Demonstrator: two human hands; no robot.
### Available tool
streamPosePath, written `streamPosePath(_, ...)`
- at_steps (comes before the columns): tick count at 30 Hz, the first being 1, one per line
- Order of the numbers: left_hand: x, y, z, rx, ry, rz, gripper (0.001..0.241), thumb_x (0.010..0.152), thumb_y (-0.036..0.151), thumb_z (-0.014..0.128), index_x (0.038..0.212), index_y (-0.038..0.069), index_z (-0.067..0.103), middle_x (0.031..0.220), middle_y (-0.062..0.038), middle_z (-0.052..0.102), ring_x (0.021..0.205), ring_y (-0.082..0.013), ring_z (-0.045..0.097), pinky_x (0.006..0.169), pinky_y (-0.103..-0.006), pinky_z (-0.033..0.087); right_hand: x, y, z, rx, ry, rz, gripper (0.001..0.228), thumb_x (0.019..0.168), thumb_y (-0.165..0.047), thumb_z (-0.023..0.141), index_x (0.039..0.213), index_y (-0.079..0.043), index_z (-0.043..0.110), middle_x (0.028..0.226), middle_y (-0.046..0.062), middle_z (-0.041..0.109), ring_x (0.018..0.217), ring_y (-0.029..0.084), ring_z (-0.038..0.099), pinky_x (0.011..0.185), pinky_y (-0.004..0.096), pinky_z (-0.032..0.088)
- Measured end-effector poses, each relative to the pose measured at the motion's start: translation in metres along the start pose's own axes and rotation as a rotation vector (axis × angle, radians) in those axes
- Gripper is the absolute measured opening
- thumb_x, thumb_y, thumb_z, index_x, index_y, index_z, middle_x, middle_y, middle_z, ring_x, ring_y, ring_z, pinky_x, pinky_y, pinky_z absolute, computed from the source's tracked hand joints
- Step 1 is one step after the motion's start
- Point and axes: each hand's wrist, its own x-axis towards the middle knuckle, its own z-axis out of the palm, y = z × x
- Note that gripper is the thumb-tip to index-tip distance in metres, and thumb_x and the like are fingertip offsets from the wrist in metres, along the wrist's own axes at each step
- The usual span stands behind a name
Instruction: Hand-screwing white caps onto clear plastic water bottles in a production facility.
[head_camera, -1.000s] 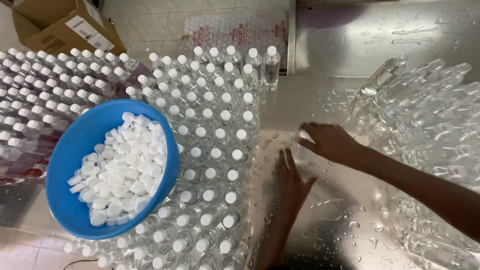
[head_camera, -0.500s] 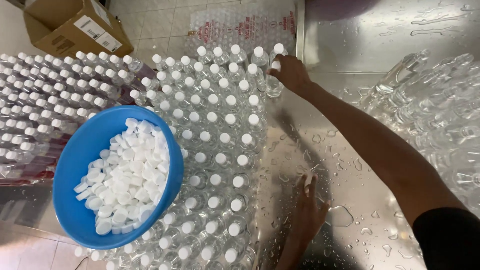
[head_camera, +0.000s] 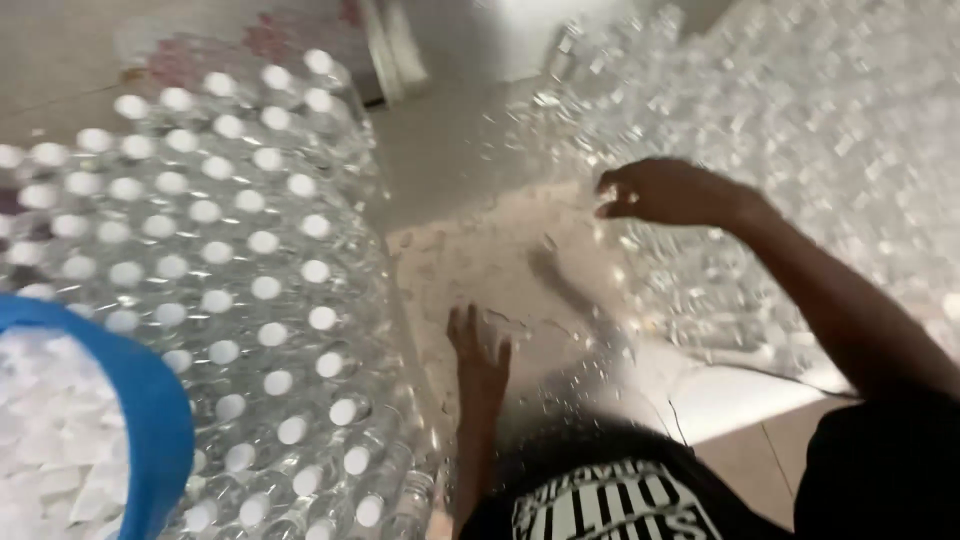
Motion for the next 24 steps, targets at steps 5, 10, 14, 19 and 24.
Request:
streamPosePath(5, -0.014, 0.025, 0.010, 0.015, -0.110, 0.026, 0.073, 0.097, 0.028, 0.064, 0.160, 0.020, 0.027, 0.171, -0.014, 0.005, 0.142, -0.0398, 0.046, 0.101, -0.0474, 0.059, -0.138, 0.071, 0.052, -0.193, -0.069, 0.379, 0.053, 0.097, -0.058, 0.053, 0.128, -0.017, 0.066, 0.108, 0.009, 0.080, 0.100, 0.028, 0.077, 0.092, 0.047, 0.059)
streamPosePath(10, -0.033, 0.046, 0.029, 0.135, -0.268, 0.075, 0.071, 0.098, 0.029, 0.062, 0.159, 0.021, 0.027, 0.171, -0.012, 0.005, 0.146, -0.0430, 0.040, 0.101, -0.0480, 0.057, -0.201, 0.076, 0.145, -0.148, -0.006, 0.535, 0.061, 0.096, -0.059, 0.055, 0.135, -0.013, 0.057, 0.092, 0.016, 0.080, 0.086, 0.033, 0.078, 0.080, 0.048, 0.061)
streamPosePath(14, -0.041, 0.038, 0.063, 0.143, -0.340, 0.205, 0.077, 0.096, 0.032, 0.066, 0.161, 0.021, 0.026, 0.171, -0.013, 0.007, 0.147, -0.0422, 0.039, 0.107, -0.0505, 0.052, -0.184, 0.091, 0.183, -0.002, 0.397, 0.409, 0.053, 0.096, -0.048, 0.062, 0.127, -0.006, 0.057, 0.084, 0.019, 0.075, 0.079, 0.038, 0.073, 0.072, 0.051, 0.058)
streamPosePath(19, -0.045, 0.020, 0.101, 0.164, -0.391, 0.394, 0.089, 0.092, 0.038, 0.075, 0.162, 0.016, 0.025, 0.171, -0.016, 0.018, 0.155, -0.0413, 0.029, 0.118, -0.0553, 0.039, -0.158, 0.045, 0.170, 0.179, 0.359, 0.339, 0.046, 0.087, -0.037, 0.070, 0.120, -0.007, 0.060, 0.087, 0.016, 0.073, 0.066, 0.037, 0.074, 0.071, 0.048, 0.057)
streamPosePath(24, -0.055, 0.041, 0.091, 0.103, -0.189, 0.707, 0.118, 0.071, 0.050, 0.088, 0.162, 0.008, 0.026, 0.165, -0.023, 0.034, 0.155, -0.0450, 0.026, 0.122, -0.0575, 0.031, -0.159, -0.018, 0.127, 0.234, 0.302, 0.034, 0.040, 0.076, -0.037, 0.078, 0.105, -0.010, 0.070, 0.079, 0.012, 0.077, 0.069, 0.029, 0.075, 0.070, 0.043, 0.059)
